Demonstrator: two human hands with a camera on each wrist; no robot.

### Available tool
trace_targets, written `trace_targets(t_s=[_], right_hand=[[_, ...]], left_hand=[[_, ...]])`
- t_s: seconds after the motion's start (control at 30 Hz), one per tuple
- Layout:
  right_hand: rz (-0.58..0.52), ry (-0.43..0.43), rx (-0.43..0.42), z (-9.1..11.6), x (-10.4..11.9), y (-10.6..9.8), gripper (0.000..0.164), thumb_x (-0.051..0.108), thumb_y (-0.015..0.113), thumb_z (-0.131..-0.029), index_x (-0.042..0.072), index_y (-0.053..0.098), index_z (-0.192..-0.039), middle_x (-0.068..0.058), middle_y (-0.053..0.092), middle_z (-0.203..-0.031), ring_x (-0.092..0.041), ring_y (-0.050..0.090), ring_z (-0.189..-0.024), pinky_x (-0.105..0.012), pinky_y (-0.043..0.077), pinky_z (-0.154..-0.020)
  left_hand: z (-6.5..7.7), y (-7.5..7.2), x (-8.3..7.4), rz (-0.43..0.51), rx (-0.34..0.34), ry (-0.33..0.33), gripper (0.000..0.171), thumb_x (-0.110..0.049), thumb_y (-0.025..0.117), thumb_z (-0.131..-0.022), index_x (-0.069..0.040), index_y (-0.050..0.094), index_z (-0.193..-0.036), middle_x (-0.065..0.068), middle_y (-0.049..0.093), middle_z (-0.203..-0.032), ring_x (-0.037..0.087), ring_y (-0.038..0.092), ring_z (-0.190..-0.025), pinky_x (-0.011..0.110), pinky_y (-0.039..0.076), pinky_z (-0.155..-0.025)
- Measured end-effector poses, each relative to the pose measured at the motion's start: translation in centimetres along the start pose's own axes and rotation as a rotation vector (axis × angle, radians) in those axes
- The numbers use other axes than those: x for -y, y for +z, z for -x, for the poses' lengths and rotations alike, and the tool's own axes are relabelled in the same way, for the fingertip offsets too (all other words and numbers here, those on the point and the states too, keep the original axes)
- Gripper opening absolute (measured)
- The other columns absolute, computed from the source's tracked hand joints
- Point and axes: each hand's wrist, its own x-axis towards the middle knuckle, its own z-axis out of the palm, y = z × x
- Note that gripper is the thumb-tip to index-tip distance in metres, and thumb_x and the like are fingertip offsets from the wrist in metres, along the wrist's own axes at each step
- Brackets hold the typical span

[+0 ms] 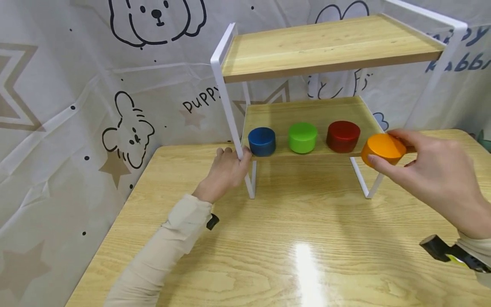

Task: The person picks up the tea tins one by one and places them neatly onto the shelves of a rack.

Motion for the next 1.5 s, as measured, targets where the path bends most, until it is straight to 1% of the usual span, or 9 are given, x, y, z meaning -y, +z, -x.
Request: trace_targets(t_s=[0.17,0.3,0.43,0.67,0.8,1.0,1.2,1.27,1.5], right_hand=[[0.082,0.017,-0.004,-0.2,1.1,0.4,0.053,0.037,0.072,-0.081,-0.002,0.059,-0.113,-0.026,0.065,-0.088,-0.036,0.056,-0.061,-0.039,0.032,-0.042],[0.088,0.005,-0.008,-0.2,1.5,1.0,0.050,0.033,0.072,-0.081,-0.003,0.057,-0.113,-0.024,0.063,-0.085,-0.035,0.056,-0.059,-0.045,0.036,-0.040],[0.117,0.005,0.014,-0.3,1.8,1.2,0.052,0.031,0.068,-0.085,-0.001,0.053,-0.123,-0.029,0.060,-0.099,-0.041,0.057,-0.066,-0.053,0.039,-0.043],[0.171,-0.051,0.027,-1.1,1.9,1.3,0.044,0.028,0.061,-0.089,-0.004,0.050,-0.117,-0.032,0.055,-0.096,-0.036,0.051,-0.050,-0.046,0.036,-0.035],[0.187,-0.070,0.055,-1.5,1.7,1.1,0.042,0.024,0.059,-0.090,-0.008,0.050,-0.115,-0.032,0.054,-0.097,-0.035,0.050,-0.050,-0.046,0.038,-0.036],[0.208,-0.121,0.072,-1.9,1.4,1.2,0.039,0.021,0.060,-0.091,-0.008,0.049,-0.115,-0.028,0.055,-0.091,-0.031,0.048,-0.048,-0.042,0.036,-0.035],[0.206,-0.116,0.068,-2.3,1.1,1.5,0.033,0.019,0.057,-0.092,-0.007,0.049,-0.111,-0.026,0.053,-0.090,-0.033,0.047,-0.047,-0.045,0.034,-0.034],[0.208,-0.109,0.063,-2.5,0.9,1.6,0.030,0.018,0.055,-0.093,-0.006,0.050,-0.109,-0.025,0.052,-0.090,-0.034,0.048,-0.047,-0.046,0.034,-0.035],[0.220,-0.091,0.058,-2.7,0.6,1.7,0.029,0.021,0.052,-0.094,-0.005,0.049,-0.108,-0.024,0.053,-0.091,-0.037,0.049,-0.047,-0.049,0.033,-0.035]], left_hand=[[0.0,0.2,0.1,0.054,0.004,-0.063,0.061,-0.036,0.008,-0.099,-0.007,0.051,-0.067,0.015,0.054,-0.075,0.032,0.045,-0.077,0.042,0.029,-0.084],[0.0,0.3,0.2,0.044,0.007,-0.042,0.058,-0.034,0.008,-0.099,-0.007,0.050,-0.069,0.014,0.054,-0.073,0.032,0.045,-0.075,0.042,0.028,-0.085],[0.1,0.3,0.2,0.017,0.006,-0.010,0.051,-0.031,0.009,-0.100,-0.008,0.047,-0.074,0.014,0.053,-0.072,0.032,0.044,-0.073,0.043,0.029,-0.084],[0.1,0.0,0.0,0.063,-0.012,-0.038,0.054,-0.034,0.011,-0.099,-0.008,0.047,-0.069,0.015,0.050,-0.072,0.032,0.043,-0.073,0.042,0.030,-0.082],[0.2,-0.1,0.1,0.028,-0.025,0.020,0.044,-0.028,0.013,-0.100,-0.009,0.043,-0.073,0.013,0.049,-0.068,0.032,0.042,-0.069,0.042,0.029,-0.079],[0.5,-0.1,0.4,-0.115,-0.036,0.156,0.017,-0.016,0.023,-0.102,-0.006,0.036,-0.096,0.012,0.048,-0.065,0.032,0.041,-0.067,0.044,0.030,-0.077],[0.2,0.0,0.2,0.011,-0.016,0.020,0.045,-0.027,0.013,-0.101,-0.009,0.044,-0.074,0.013,0.051,-0.067,0.031,0.043,-0.070,0.042,0.028,-0.081],[0.2,0.0,0.1,-0.018,0.006,0.024,0.040,-0.026,0.012,-0.101,-0.009,0.041,-0.079,0.013,0.051,-0.067,0.032,0.042,-0.071,0.042,0.028,-0.081],[0.0,0.1,0.0,0.035,0.001,-0.020,0.055,-0.031,0.009,-0.100,-0.010,0.046,-0.065,0.013,0.052,-0.069,0.031,0.043,-0.072,0.041,0.028,-0.082]])
